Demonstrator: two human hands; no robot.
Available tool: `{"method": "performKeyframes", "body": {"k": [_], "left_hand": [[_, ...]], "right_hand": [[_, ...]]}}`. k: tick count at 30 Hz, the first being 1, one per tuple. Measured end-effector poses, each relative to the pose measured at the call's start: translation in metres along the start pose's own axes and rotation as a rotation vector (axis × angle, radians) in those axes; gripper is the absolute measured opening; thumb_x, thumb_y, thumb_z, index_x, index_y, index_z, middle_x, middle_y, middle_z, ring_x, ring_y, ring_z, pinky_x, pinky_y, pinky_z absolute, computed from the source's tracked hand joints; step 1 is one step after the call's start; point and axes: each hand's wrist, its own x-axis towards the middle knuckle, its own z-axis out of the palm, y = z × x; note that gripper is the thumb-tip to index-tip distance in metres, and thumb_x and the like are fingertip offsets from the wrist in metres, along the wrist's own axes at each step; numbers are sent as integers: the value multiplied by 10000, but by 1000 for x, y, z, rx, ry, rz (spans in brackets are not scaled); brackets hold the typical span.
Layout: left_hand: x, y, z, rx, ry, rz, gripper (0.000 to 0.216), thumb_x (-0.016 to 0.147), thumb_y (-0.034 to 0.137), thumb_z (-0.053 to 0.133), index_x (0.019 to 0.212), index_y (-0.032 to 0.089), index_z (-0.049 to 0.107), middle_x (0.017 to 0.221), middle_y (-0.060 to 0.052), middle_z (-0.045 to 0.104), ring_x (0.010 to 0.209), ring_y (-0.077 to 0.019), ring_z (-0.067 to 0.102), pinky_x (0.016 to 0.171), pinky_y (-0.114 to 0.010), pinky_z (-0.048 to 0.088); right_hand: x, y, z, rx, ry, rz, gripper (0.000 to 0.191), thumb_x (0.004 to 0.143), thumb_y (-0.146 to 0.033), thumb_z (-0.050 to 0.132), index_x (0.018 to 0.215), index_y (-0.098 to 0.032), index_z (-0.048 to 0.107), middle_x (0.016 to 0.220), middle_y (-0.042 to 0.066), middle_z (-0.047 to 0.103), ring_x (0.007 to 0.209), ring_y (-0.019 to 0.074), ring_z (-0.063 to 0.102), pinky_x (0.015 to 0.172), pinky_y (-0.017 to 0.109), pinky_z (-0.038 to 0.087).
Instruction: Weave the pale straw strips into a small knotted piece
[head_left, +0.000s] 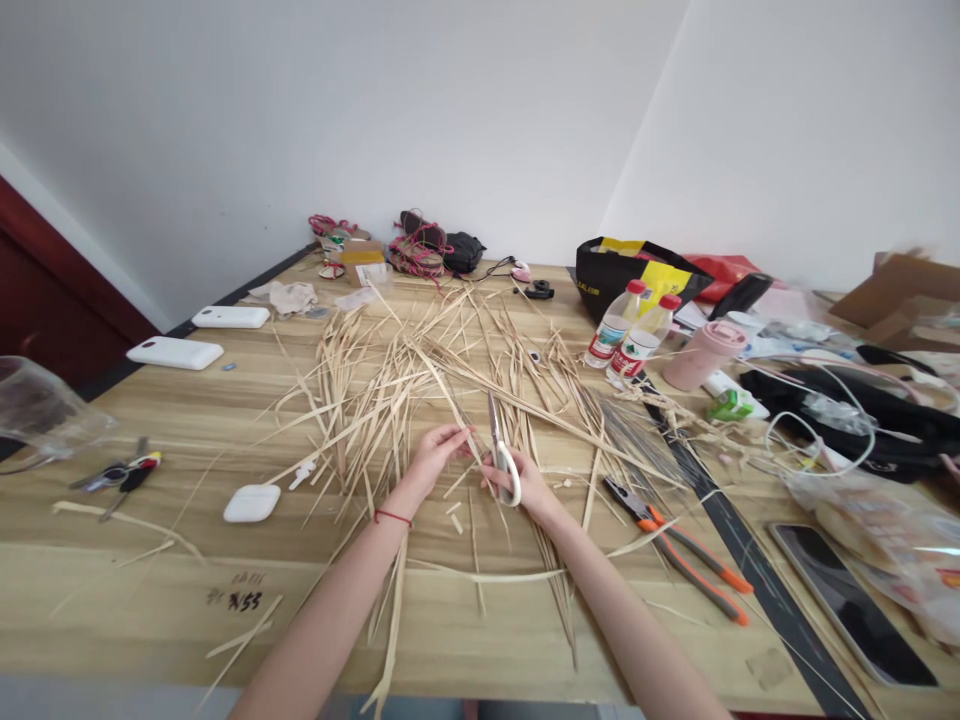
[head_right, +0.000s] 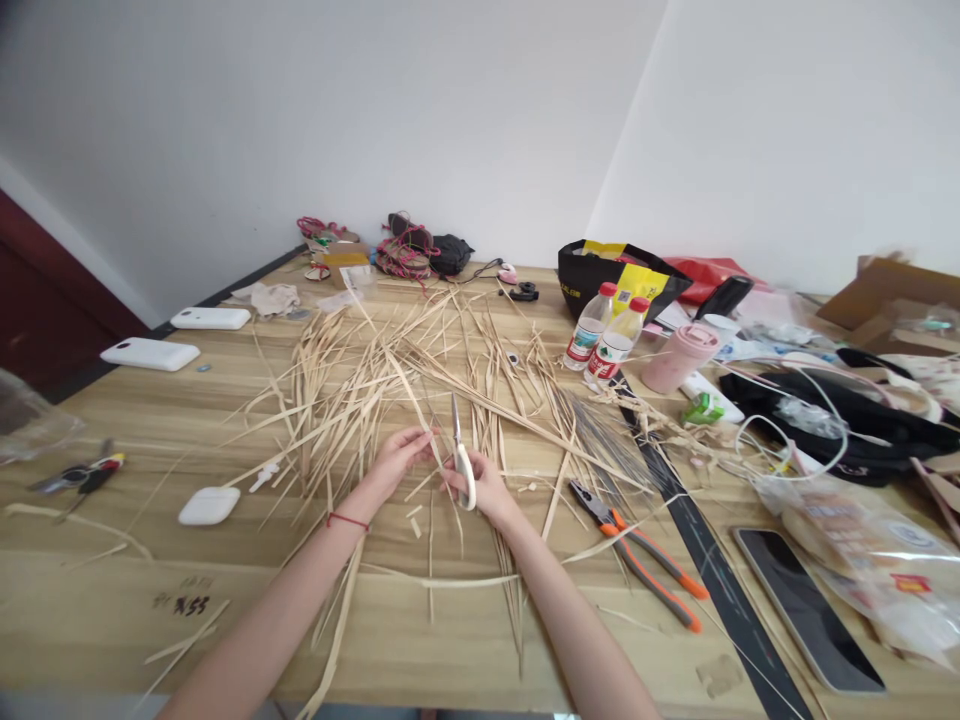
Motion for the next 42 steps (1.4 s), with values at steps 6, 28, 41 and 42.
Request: {"method": "performKeyframes", "body": {"k": [6, 28, 41, 42], "left_hand": [[-2, -3, 1, 56, -92, -28, 245, 681, 360, 655, 747, 126, 628, 618, -8, 616, 567, -130, 576, 579, -270, 493], [-7, 0, 5, 280, -342, 0, 234, 745, 343, 587, 707, 150, 460, 587, 36, 541, 532, -89, 513, 555, -224, 406], [-14, 10, 8, 362, -502, -102, 247, 681, 316, 659, 665, 137, 489, 515, 50, 520, 470, -68, 470, 489, -194, 352], [-14, 9, 8, 369, -514, -106, 243, 683, 319, 657, 670, 135, 498, 516, 45, 527, 472, -71, 477, 491, -196, 353]], "right_hand": [[1, -11, -24, -322, 205, -245, 270, 648, -343, 662, 847, -169, 607, 684, 13, 595, 564, 127, 502, 538, 246, 406], [-5, -8, -49, -1152, 753, -459, 158, 799, -243, 457, 849, -158, 581, 950, 132, 569, 965, 268, 480, 846, 431, 357], [-2, 1, -4, -79, 143, -67, 280, 638, -418, 689, 734, -159, 641, 640, 30, 650, 587, 154, 594, 568, 260, 477], [-2, 0, -6, -62, 142, -51, 288, 609, -411, 712, 726, -157, 643, 619, 27, 651, 568, 151, 593, 553, 256, 475]]}}
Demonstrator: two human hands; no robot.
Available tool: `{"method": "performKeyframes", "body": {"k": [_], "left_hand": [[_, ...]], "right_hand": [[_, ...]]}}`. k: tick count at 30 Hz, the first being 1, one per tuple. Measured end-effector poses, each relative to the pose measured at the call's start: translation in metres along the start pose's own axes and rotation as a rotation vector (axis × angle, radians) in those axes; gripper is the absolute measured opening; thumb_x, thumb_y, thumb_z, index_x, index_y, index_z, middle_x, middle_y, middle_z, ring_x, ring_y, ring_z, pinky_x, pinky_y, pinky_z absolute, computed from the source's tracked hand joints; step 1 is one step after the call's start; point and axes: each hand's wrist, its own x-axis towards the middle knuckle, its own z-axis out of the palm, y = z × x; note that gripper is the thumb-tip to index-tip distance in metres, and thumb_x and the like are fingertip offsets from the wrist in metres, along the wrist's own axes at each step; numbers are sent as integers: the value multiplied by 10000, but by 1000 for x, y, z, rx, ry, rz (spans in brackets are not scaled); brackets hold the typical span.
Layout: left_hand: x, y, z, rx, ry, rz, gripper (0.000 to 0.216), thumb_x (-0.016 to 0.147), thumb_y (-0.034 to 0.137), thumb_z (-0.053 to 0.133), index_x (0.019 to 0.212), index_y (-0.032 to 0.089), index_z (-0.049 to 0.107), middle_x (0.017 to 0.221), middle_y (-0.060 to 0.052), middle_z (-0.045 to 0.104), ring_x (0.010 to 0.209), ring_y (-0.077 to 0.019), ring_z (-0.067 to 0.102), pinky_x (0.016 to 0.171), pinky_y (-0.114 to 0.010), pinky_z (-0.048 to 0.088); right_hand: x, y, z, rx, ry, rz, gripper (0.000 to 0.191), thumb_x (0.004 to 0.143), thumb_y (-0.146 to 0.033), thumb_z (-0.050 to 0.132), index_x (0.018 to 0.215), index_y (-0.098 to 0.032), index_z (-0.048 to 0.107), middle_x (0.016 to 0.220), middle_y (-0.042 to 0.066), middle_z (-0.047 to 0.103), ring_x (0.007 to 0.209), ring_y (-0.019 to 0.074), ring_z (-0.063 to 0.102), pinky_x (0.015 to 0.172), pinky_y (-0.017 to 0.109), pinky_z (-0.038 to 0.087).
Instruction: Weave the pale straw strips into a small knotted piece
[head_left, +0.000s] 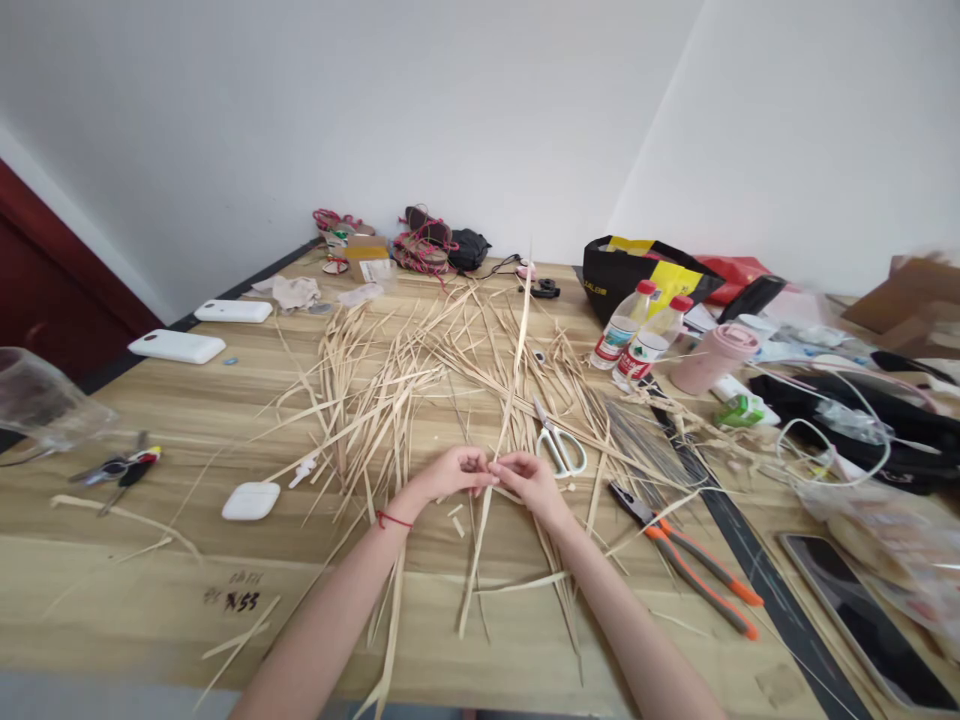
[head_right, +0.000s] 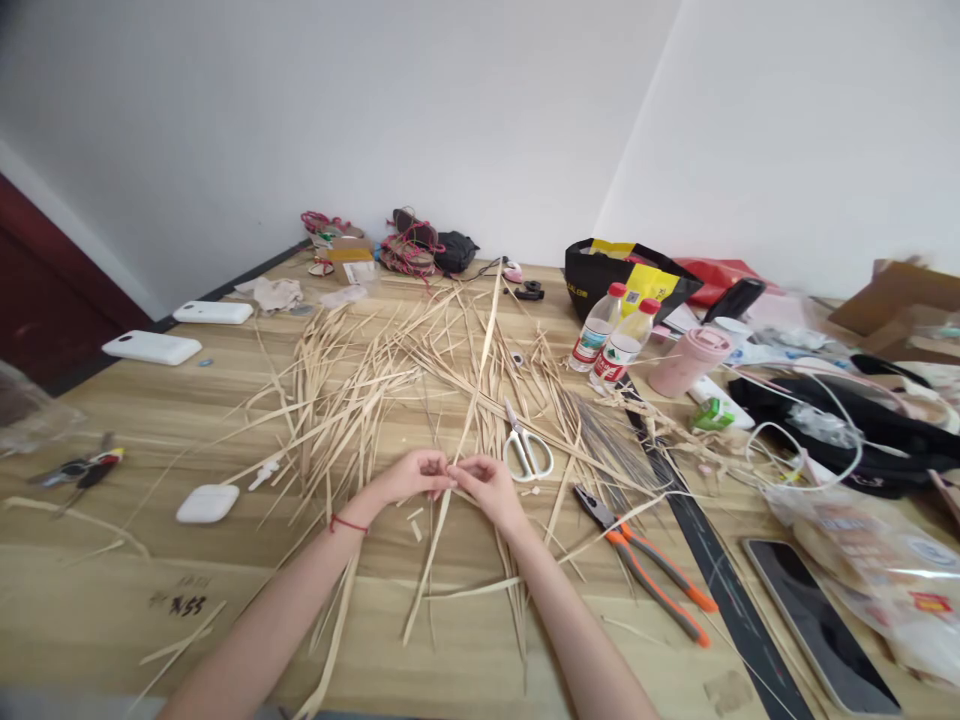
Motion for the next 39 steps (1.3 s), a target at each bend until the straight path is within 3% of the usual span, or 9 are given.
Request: {"method": "performKeyframes", "body": {"k": [10, 14, 20, 32, 39], "left_hand": [[3, -8, -2, -10, 8, -12, 240, 703, 347, 631, 690, 128, 533, 530, 21, 563, 490, -89, 517, 510, -206, 373], [3, -4, 2, 34, 25, -15, 252, 687, 354, 642, 676, 129, 530, 533, 24, 556, 499, -88, 519, 533, -212, 385], [0, 1, 9, 64, 53, -3, 276, 675, 376, 643, 658, 131, 517, 545, 26, 535, 483, -77, 488, 499, -203, 370], [-1, 5, 18, 212, 123, 57, 170, 659, 258, 618, 612, 130, 517, 536, 38, 503, 504, -73, 446, 499, -196, 345], [-1, 5, 19, 264, 144, 49, 206, 680, 307, 620, 630, 136, 516, 562, 35, 495, 529, -81, 448, 509, -198, 349]], "right_hand": [[-1, -4, -3, 117, -29, 93, 291, 567, -402, 737, 697, -156, 654, 593, 26, 658, 561, 146, 602, 604, 274, 488], [0, -1, -3, 151, -36, 91, 278, 574, -387, 731, 692, -161, 619, 569, 2, 632, 525, 125, 578, 557, 244, 468], [2, 1, -2, 123, -49, 111, 271, 590, -397, 706, 673, -167, 589, 503, -17, 587, 443, 109, 526, 474, 229, 425], [2, 4, -2, 50, -76, 106, 154, 637, -283, 642, 660, -165, 545, 493, -26, 583, 455, 111, 542, 473, 219, 426], [2, 3, -4, 32, -81, 74, 120, 654, -273, 619, 676, -158, 592, 506, -20, 586, 469, 104, 536, 487, 215, 424]]}}
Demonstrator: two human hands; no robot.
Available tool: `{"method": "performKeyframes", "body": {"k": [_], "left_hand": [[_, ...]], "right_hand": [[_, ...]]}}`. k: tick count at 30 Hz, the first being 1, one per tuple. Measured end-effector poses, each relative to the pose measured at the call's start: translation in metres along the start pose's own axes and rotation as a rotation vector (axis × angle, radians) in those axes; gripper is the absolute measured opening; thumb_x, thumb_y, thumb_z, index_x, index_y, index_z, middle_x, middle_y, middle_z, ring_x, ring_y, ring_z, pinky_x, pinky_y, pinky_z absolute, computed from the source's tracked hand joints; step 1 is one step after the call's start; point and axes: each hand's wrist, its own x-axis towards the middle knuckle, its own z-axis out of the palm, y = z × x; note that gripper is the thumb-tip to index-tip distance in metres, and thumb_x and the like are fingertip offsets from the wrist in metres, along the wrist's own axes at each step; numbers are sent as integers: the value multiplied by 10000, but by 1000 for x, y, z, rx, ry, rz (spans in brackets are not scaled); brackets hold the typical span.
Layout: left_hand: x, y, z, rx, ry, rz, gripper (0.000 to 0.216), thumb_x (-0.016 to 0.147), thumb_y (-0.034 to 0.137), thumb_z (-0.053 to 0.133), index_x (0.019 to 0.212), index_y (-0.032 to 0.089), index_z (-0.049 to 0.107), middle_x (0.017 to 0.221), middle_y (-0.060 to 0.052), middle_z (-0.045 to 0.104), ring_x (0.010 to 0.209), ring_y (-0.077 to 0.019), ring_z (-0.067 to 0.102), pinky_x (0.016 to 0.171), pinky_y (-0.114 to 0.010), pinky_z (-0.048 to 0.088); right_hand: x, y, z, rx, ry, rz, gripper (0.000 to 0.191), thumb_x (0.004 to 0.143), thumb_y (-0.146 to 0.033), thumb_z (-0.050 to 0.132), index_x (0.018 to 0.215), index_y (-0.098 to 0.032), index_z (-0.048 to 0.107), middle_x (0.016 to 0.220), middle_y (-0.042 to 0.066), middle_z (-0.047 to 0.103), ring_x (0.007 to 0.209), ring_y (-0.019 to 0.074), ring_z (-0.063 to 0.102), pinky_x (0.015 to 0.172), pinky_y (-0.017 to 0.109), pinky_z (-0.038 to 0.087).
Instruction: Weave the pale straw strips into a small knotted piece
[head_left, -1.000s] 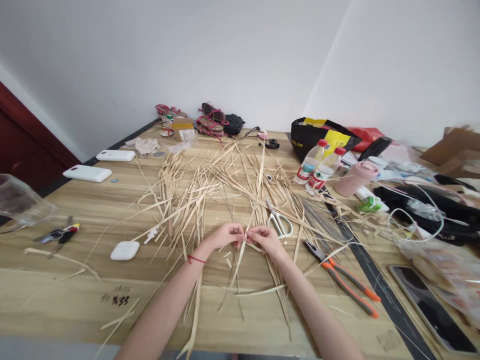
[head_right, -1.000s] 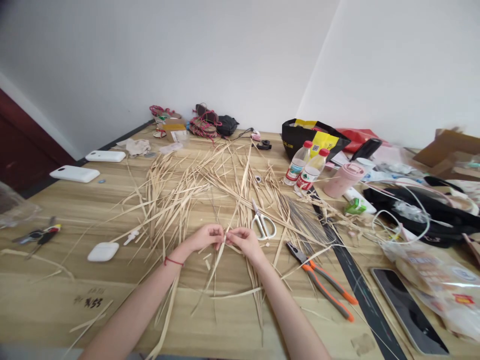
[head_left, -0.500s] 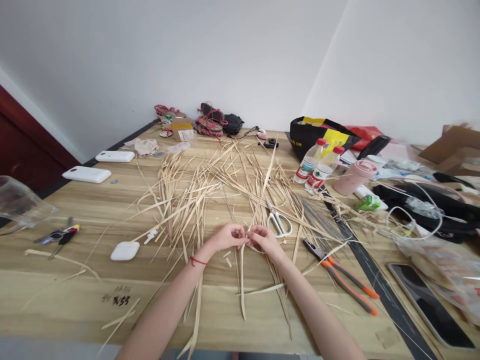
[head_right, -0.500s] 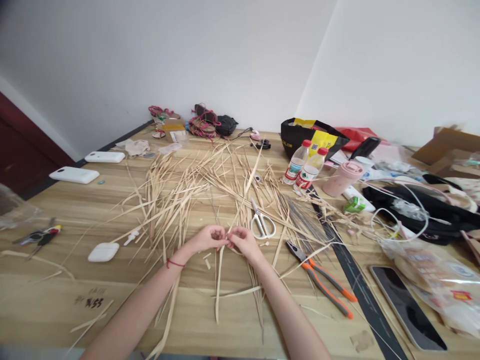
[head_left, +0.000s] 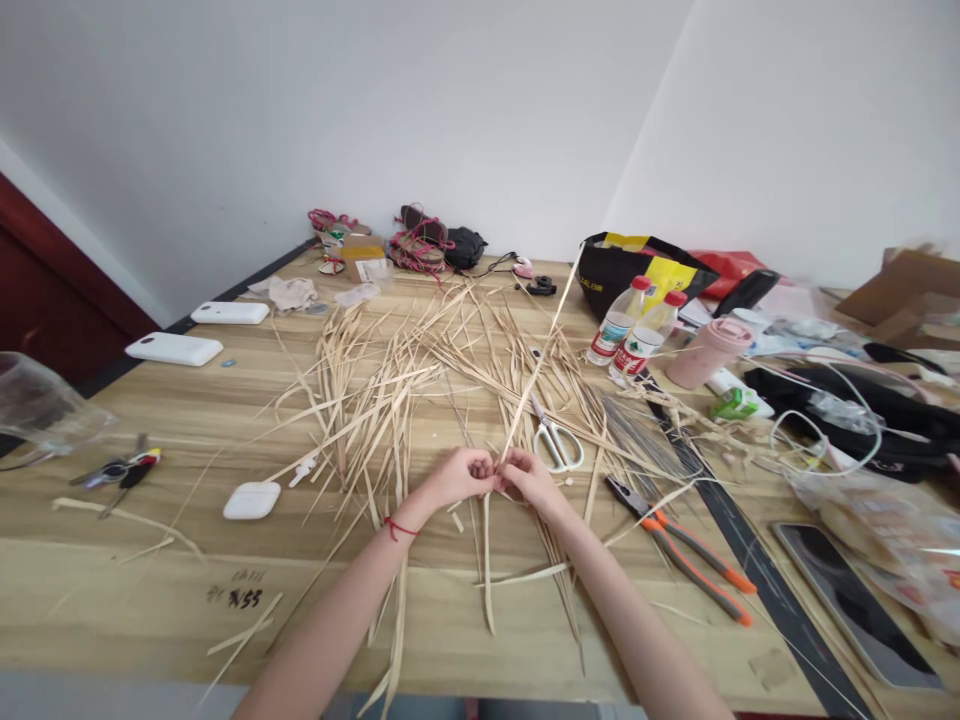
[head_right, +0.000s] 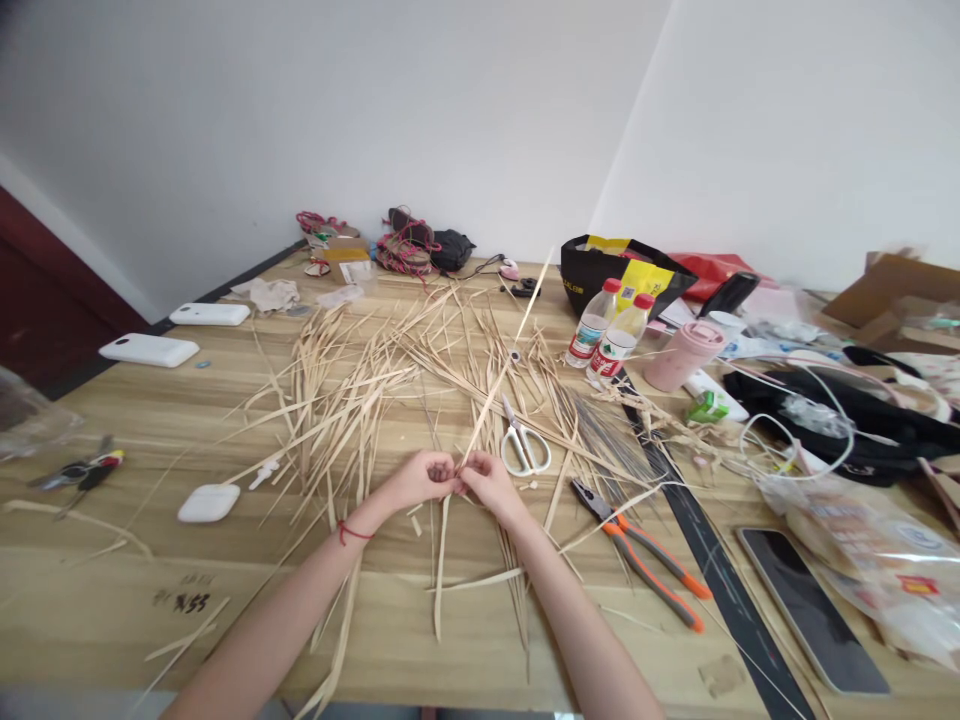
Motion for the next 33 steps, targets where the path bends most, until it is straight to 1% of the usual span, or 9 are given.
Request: {"method": "performKeyframes", "body": {"k": [4, 7, 10, 13, 16, 20, 24, 28, 33], "left_hand": [[0, 0, -2, -81, -52, -13, 234, 757, 377, 543, 734, 144, 534, 628, 17, 541, 539, -91, 490, 536, -214, 391], [2, -2, -4, -129, -51, -17, 264, 776, 412, 514, 779, 148, 532, 698, 12, 545, 528, -81, 482, 525, -210, 391], [3, -4, -6, -181, -47, -16, 267, 787, 413, 501, 776, 147, 525, 668, 21, 517, 532, -81, 470, 523, -202, 385], [3, -4, -6, -187, -5, -21, 254, 781, 399, 513, 751, 147, 522, 624, 32, 481, 522, -79, 442, 500, -192, 363], [2, -3, -5, -145, 50, -31, 253, 785, 402, 498, 751, 153, 516, 619, 38, 459, 506, -76, 422, 473, -187, 336], [0, 1, -2, -55, 63, -12, 260, 801, 415, 454, 769, 162, 499, 629, 39, 453, 517, -82, 423, 485, -192, 336], [-2, 6, 0, 161, 106, 83, 215, 796, 373, 470, 752, 168, 519, 636, 30, 487, 562, -99, 424, 545, -204, 333], [-4, 6, 0, 350, 144, 141, 226, 826, 341, 429, 709, 186, 544, 619, 16, 517, 568, -117, 433, 574, -216, 321], [-4, 3, -1, 365, 154, 135, 249, 840, 348, 404, 709, 185, 539, 638, 14, 527, 585, -121, 442, 579, -207, 324]], "right_hand": [[0, -1, -2, 79, 58, 22, 189, 637, -335, 654, 654, -158, 591, 522, -14, 595, 477, 103, 546, 507, 220, 440], [0, -4, -3, 113, 83, 20, 255, 609, -389, 685, 674, -158, 599, 542, -2, 614, 502, 115, 568, 543, 242, 463], [-1, -7, -3, 92, 87, -10, 290, 593, -417, 699, 686, -160, 603, 567, 8, 631, 527, 130, 587, 567, 264, 476], [0, -8, -6, 23, 93, -36, 288, 610, -431, 685, 670, -165, 595, 558, 11, 629, 510, 135, 581, 551, 272, 477], [2, -5, -9, -33, 85, -43, 281, 640, -436, 658, 639, -166, 579, 537, 15, 619, 488, 132, 567, 527, 266, 469], [3, -2, -10, -65, 84, -55, 265, 650, -422, 648, 652, -171, 563, 535, 13, 616, 498, 139, 572, 511, 261, 467], [-1, -5, -7, -114, 59, -61, 232, 645, -379, 654, 660, -170, 554, 530, 3, 612, 496, 143, 577, 494, 255, 462], [-4, -6, -4, -170, 28, -72, 218, 678, -366, 630, 657, -177, 524, 531, -6, 599, 497, 136, 569, 476, 240, 442], [-3, -2, -4, -131, -38, -97, 225, 734, -394, 576, 717, -190, 484, 607, -18, 594, 509, 113, 553, 495, 230, 442]]}}
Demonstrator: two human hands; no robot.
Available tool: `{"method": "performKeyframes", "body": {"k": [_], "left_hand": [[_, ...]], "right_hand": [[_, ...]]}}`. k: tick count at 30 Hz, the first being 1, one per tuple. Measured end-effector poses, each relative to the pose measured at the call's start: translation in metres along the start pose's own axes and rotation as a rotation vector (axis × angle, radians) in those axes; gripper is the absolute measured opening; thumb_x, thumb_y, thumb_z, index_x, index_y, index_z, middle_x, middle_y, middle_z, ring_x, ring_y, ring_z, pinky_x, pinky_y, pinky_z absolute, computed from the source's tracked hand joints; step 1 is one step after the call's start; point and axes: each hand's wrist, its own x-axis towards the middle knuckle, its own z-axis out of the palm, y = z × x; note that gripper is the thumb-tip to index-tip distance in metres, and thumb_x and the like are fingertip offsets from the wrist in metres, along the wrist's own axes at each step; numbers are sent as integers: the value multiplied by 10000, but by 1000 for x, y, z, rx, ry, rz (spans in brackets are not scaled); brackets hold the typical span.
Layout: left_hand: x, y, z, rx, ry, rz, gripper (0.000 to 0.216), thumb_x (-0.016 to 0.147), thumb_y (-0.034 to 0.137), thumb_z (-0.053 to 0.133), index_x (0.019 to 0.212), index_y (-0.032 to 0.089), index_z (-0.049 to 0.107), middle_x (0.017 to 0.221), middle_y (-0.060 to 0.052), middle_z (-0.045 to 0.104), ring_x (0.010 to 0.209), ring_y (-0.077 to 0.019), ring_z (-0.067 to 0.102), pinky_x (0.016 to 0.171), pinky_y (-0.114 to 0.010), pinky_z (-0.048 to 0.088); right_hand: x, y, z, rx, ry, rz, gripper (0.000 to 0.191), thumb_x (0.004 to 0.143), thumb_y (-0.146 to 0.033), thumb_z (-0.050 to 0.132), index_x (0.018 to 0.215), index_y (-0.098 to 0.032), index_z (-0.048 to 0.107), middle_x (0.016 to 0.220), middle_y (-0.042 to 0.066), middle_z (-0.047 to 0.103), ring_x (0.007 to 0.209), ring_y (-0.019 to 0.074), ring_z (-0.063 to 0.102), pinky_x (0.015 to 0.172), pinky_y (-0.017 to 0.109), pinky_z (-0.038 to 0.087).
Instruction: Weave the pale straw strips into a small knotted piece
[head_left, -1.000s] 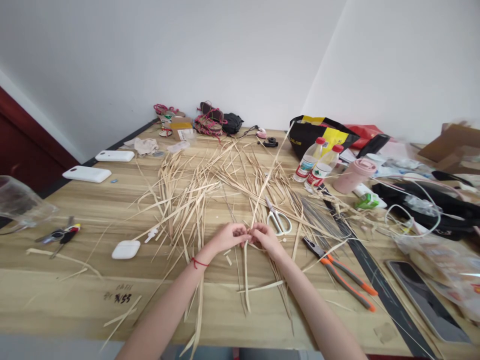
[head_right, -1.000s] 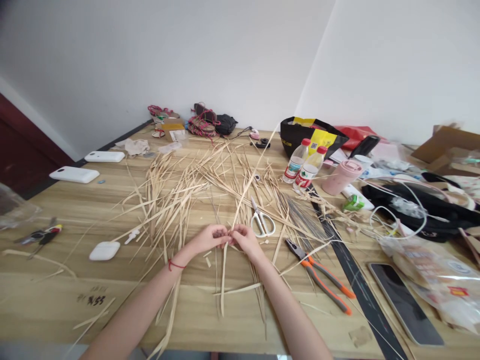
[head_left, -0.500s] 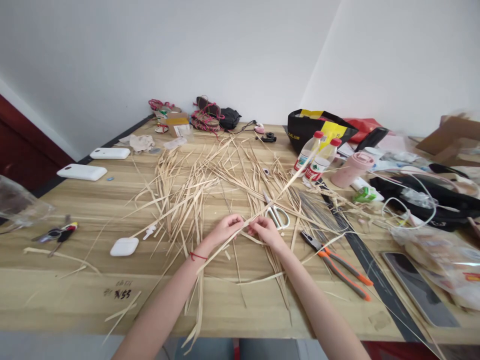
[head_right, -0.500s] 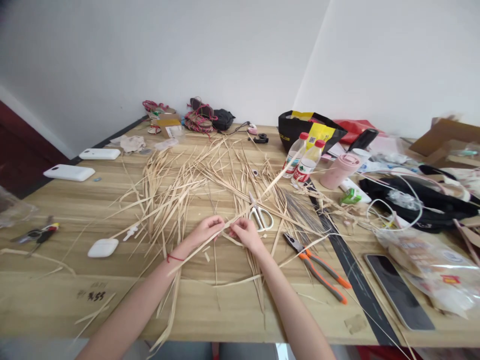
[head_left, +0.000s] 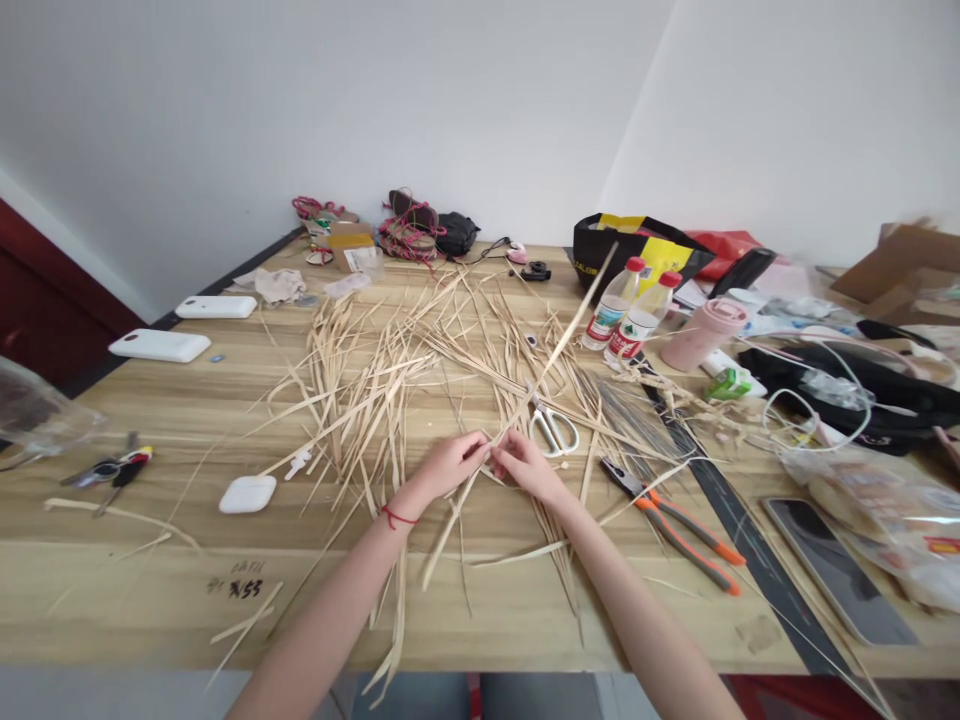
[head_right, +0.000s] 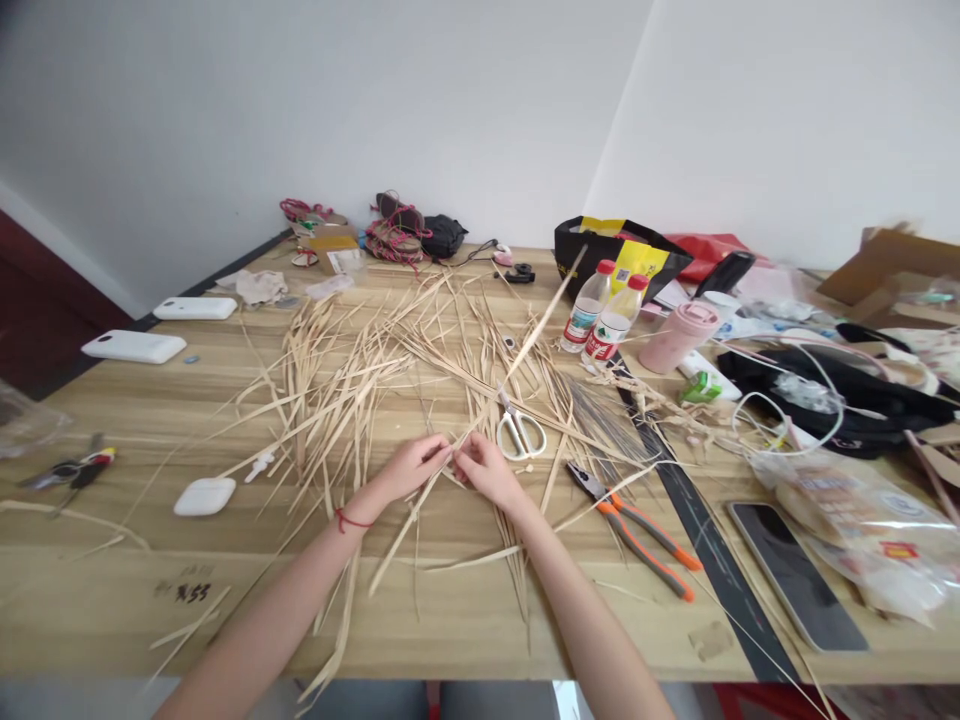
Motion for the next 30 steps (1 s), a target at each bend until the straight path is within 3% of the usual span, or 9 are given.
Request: {"method": "performKeyframes", "body": {"k": [15, 30], "left_hand": [[1, -2, 1, -127, -100, -59, 307, 862, 407, 340, 724, 166, 471, 633, 42, 432, 555, -90, 377, 526, -194, 303], [3, -10, 4, 2, -121, -55, 213, 804, 312, 414, 659, 158, 442, 585, 51, 399, 548, -87, 352, 512, -197, 276]], "right_hand": [[4, 4, -4, 26, -142, 10, 212, 795, -353, 484, 690, -172, 519, 595, -22, 556, 486, 83, 483, 468, 196, 387], [1, 8, -5, -117, -198, -75, 227, 826, -354, 464, 692, -170, 477, 563, -34, 495, 467, 79, 423, 452, 199, 339]]}}
